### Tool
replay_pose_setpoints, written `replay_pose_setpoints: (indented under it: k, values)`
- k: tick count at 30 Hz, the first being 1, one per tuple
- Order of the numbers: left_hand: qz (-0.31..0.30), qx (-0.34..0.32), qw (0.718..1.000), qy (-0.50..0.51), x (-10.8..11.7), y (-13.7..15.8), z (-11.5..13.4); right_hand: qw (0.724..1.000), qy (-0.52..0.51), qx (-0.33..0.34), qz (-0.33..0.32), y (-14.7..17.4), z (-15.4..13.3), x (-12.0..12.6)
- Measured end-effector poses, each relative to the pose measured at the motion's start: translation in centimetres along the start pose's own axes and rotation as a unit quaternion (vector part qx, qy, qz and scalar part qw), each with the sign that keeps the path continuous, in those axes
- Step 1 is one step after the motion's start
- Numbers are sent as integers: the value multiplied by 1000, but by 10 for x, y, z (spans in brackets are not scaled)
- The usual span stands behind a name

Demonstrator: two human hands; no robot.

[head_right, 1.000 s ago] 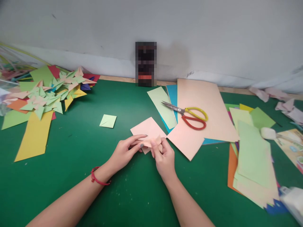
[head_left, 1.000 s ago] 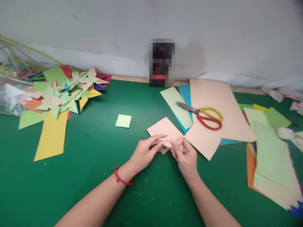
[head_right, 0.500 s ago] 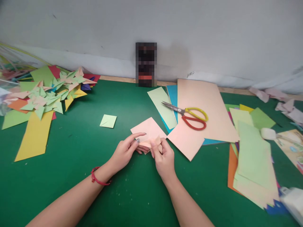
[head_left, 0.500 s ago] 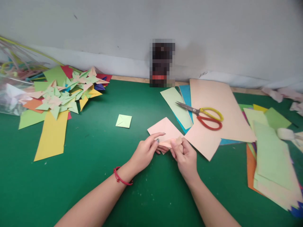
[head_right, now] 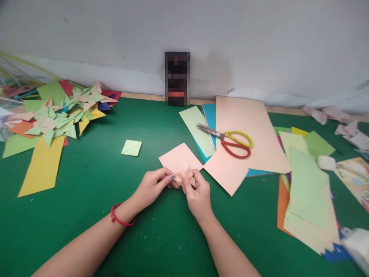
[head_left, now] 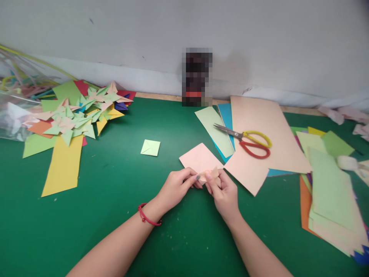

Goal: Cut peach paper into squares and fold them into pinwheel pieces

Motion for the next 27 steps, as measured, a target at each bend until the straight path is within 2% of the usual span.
replay_pose_setpoints:
  k: [14, 27]
  values:
    - [-28, 26, 999, -37, -3, 0, 3, 1000, 19, 5, -8, 1, 0, -1]
    - [-89, 20, 994, -52, -7, 0, 7, 998, 42, 20, -52, 3, -3, -6]
Point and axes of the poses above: each hand's wrist, its own y-axis away from the middle knuckle, its own x-axis out of the back of the hand, z = x × y, the point moved 8 cm from there along -y, towards the middle knuckle, and after that the axes turned 9 degrees about -x, right-handed, at the moved point
